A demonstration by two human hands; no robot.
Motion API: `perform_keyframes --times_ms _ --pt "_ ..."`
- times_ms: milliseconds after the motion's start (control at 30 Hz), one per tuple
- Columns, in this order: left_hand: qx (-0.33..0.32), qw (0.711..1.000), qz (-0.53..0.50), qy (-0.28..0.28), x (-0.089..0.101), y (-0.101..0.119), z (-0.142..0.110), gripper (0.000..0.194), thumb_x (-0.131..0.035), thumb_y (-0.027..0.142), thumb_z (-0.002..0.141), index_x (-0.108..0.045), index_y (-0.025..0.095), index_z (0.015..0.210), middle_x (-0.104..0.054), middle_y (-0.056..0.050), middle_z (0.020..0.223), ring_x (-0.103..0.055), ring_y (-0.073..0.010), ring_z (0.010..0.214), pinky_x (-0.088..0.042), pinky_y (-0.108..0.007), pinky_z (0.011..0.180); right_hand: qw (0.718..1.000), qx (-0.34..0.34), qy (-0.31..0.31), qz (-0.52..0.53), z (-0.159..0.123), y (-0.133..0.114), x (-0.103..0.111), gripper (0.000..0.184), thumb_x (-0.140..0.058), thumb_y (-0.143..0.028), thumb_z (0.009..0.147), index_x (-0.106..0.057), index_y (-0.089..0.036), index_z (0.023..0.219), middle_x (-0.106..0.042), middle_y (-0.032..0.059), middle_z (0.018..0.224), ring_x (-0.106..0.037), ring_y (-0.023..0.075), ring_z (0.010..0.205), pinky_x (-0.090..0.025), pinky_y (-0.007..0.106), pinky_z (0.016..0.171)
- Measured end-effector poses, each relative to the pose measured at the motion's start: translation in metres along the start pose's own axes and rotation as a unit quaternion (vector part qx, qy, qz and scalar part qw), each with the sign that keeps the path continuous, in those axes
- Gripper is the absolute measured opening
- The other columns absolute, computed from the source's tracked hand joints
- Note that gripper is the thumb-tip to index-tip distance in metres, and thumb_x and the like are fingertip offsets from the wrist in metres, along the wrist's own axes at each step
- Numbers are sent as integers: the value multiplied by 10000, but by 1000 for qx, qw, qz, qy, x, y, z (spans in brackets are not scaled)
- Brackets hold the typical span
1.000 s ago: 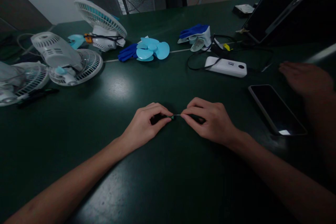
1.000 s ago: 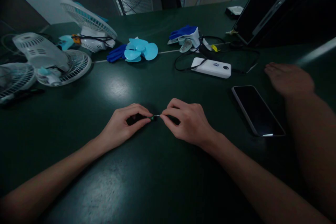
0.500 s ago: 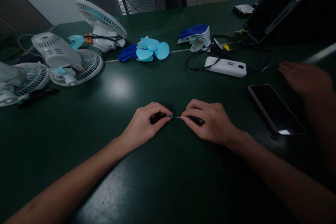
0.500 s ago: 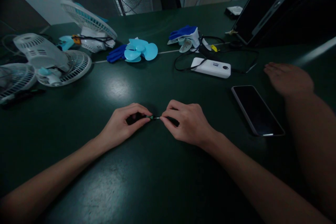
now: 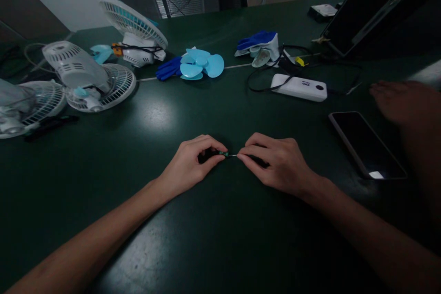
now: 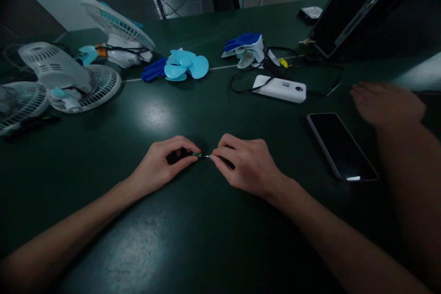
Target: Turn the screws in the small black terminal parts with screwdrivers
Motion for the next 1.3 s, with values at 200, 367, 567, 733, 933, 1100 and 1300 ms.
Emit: perform_keyframes --times_ms 200,367,567,733,933,1100,1300 --pt "-4 1000 -10 -13 -2 1 0 154 -662 229 940 -705 225 1088 -699 -28 1007 -641 -159 906 -504 -304 787 984 4 47 173 5 -8 2 105 -639 -224 951 -738 -194 967 -679 36 898 -637 129 781 -515 268 676" --pt "-14 1000 0 -9 -3 2 -1 161 -650 268 953 -707 230 1099 -704 -33 1025 -639 -158 881 -506 -302 743 992 -13 37 118 3 5 2 115 -642 -249 947 -746 -204 969 -685 36 914 -643 133 781 -515 274 685" --pt "-40 999 10 8 -2 6 -3 163 -620 253 964 -719 235 1092 -720 -40 1047 -658 -179 971 -536 -346 861 999 11 8 43 0 12 4 136 -636 -270 940 -759 -218 959 -697 28 930 -634 118 732 -467 254 614" --pt "-36 999 18 8 -2 4 -3 173 -635 253 958 -710 236 1113 -720 -37 1059 -658 -175 953 -534 -334 837 1000 16 -20 -5 -2 18 3 158 -617 -292 954 -756 -224 986 -698 29 957 -626 119 735 -443 259 616" --pt "-22 999 23 10 -1 1 -3 223 -671 260 937 -688 236 1158 -717 -31 1072 -652 -159 909 -527 -309 796 999 21 -41 -22 -1 12 -2 183 -595 -300 970 -754 -217 1004 -692 33 977 -611 111 723 -415 254 588" --pt "-25 999 24 6 -2 2 -3 214 -664 261 938 -696 235 1148 -723 -36 1062 -657 -166 911 -531 -314 792 1000 14 -26 -2 0 6 -2 168 -605 -278 962 -759 -213 980 -696 34 958 -617 110 716 -431 249 591" --pt "-28 999 14 -1 -3 2 -3 182 -653 242 946 -695 239 1124 -718 -28 1046 -660 -165 936 -525 -309 812 992 15 15 128 2 -4 1 128 -629 -250 954 -748 -203 966 -689 34 908 -640 122 772 -503 253 663"
Point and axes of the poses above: each hand's wrist, its own z-axis towards the middle knuckle, its own x-axis out of the back of the hand, y = z × x, the point moved 3 cm from there along z, towards the middle knuckle
